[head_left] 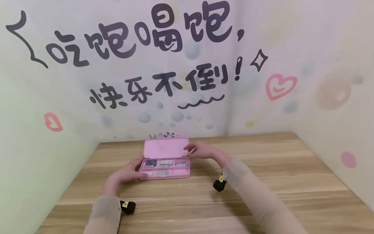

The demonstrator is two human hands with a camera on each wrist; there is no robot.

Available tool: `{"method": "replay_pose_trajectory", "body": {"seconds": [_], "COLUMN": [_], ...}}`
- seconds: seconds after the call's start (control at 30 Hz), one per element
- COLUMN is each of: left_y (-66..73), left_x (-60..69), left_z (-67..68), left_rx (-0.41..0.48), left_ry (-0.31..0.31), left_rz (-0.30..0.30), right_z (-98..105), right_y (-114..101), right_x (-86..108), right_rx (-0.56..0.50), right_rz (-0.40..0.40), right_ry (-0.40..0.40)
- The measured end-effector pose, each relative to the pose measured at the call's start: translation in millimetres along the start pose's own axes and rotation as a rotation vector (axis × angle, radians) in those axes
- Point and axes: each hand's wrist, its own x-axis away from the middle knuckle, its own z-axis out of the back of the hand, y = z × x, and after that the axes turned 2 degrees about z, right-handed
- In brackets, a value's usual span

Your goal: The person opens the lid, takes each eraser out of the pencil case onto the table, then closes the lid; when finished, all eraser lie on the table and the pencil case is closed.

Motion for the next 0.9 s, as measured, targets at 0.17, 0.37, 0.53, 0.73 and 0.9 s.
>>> {"method": "replay_pose_trajectory", "body": {"seconds": [0.17,0.37,0.53,0.73,0.9], "left_y": [3.5,1.0,2.2,4.0,3.5], "left_x": [0.8,-1.2,-1.4,-0.8,-0.2], "left_z": [-0.1,-0.1,-0.6,0.1,-0.5], "left_rx": [0.005,0.013,0.026,0.028,0.022], "left_ry": [0.002,0.007,0.006,0.001,-0.003], "left_rz": [0.003,0.019,0.022,0.017,0.016], "right_z": [6.5,4.3,-1.9,-7.3,-10.8], "right_y": [-1.7,-1.6,-2.9,-6.4,-8.8], "right_x": [-10.5,-18.9,-22.6,-29.2,-33.1], "right_rx": [0.074,0.157,0.244,0.423,0.462], "right_rz": [0.064,0.139,0.160,0.179,0.166], "right_ry": [-0.101,-0.161,-0.184,-0.201,-0.242]}}
